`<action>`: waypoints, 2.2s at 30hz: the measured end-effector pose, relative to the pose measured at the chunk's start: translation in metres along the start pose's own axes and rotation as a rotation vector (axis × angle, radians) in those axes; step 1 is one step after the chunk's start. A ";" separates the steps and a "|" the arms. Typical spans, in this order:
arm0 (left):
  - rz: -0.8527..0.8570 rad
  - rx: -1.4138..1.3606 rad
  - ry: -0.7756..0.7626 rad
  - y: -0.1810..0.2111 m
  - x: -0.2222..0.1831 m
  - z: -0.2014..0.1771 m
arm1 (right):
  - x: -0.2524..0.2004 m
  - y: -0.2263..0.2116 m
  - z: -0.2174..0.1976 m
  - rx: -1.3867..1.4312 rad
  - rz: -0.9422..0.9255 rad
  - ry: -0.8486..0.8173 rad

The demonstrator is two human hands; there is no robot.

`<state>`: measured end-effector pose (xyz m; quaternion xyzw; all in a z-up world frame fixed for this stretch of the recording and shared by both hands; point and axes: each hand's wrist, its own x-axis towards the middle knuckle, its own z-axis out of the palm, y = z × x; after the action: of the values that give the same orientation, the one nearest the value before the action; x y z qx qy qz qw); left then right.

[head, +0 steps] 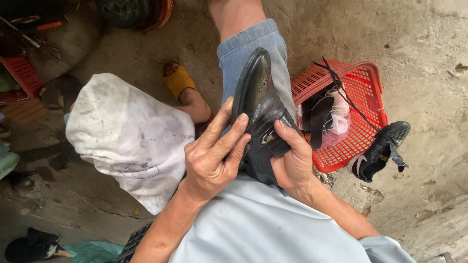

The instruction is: A person repairs a shoe by applying glue to the components, cutting a piece of material with scissors, and assembling the parts.

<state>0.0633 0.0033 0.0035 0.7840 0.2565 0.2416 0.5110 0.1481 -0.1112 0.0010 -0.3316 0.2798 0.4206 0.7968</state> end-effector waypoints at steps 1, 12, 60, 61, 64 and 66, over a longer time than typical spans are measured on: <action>0.001 0.001 0.002 0.000 -0.001 0.000 | 0.000 0.000 0.001 -0.001 0.001 -0.002; -0.008 0.085 -0.061 -0.003 -0.003 -0.003 | 0.000 0.003 0.002 -0.003 -0.007 -0.022; 0.057 0.287 -0.256 -0.001 -0.019 -0.010 | -0.008 -0.012 -0.019 -0.434 0.014 0.125; 0.056 0.285 -0.258 -0.002 -0.018 -0.011 | -0.008 -0.013 -0.018 -0.434 0.013 0.129; 0.113 0.330 -0.243 -0.003 -0.018 -0.012 | -0.007 -0.013 -0.016 -0.468 0.031 0.151; 0.139 0.368 -0.230 -0.006 -0.018 -0.011 | -0.005 -0.012 -0.013 -0.349 0.043 0.163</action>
<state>0.0418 0.0014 0.0001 0.9023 0.1817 0.1345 0.3672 0.1537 -0.1287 0.0004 -0.4915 0.2735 0.4515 0.6927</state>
